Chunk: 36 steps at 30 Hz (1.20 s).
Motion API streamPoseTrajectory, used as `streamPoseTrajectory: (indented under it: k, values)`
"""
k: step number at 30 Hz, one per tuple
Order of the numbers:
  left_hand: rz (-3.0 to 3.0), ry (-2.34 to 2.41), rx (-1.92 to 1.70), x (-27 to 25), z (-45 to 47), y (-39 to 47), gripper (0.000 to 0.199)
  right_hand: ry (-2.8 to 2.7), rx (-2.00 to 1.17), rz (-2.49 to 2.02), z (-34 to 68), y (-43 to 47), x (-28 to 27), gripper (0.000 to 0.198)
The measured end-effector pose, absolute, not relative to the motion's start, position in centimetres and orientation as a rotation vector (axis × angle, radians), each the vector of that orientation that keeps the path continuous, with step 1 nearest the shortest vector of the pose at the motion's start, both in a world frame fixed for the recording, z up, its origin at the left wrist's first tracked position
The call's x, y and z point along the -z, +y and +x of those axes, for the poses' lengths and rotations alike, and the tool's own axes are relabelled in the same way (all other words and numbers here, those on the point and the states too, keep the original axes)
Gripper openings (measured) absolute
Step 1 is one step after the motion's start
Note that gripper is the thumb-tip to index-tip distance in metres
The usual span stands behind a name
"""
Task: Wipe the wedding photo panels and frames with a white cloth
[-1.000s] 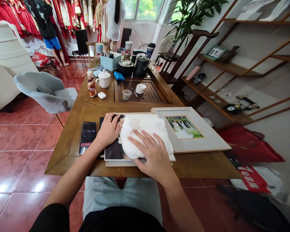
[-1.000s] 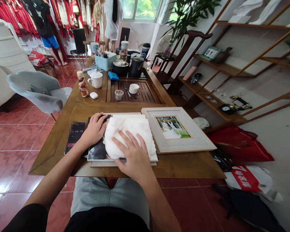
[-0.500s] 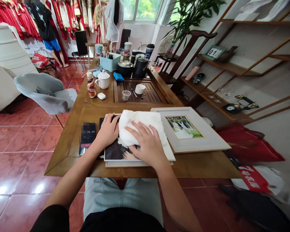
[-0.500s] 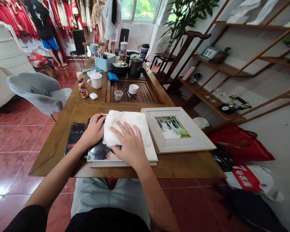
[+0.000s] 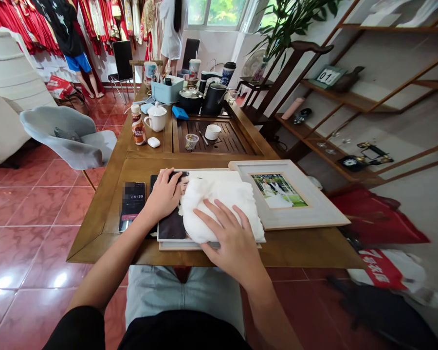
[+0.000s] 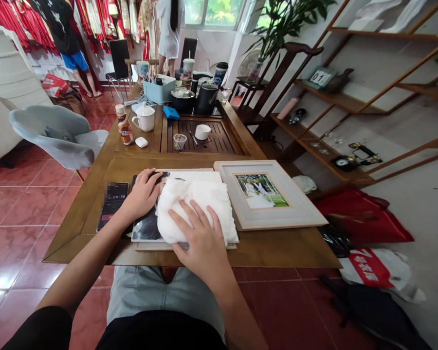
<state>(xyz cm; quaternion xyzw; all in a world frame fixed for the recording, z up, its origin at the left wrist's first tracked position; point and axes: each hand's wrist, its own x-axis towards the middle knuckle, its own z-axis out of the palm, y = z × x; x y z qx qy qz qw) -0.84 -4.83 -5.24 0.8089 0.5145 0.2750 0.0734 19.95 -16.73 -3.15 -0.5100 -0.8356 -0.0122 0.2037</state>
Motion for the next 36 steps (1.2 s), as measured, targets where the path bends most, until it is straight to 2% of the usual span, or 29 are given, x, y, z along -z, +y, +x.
streamPoseTrajectory:
  k: [5, 16, 29, 36]
  values:
    - [2.43, 1.54, -0.838, 5.3, -0.9, -4.8, 0.04, -2.349, 0.037, -1.397, 20.6, -17.0, 3.2, 0.058]
    - [2.423, 1.545, -0.819, 5.2, -1.0, -4.8, 0.041, -2.237, 0.112, -1.521, 21.3, -11.9, 3.6, 0.053]
    - [2.42, 1.545, -0.824, 5.2, -0.9, -4.9, 0.04, -2.274, 0.177, -1.495, 23.1, -17.7, 4.0, 0.054]
    - [2.427, 1.563, -0.814, 5.4, -0.9, -4.7, 0.04, -2.273, 0.174, -1.507, 23.7, -14.4, 3.8, 0.051]
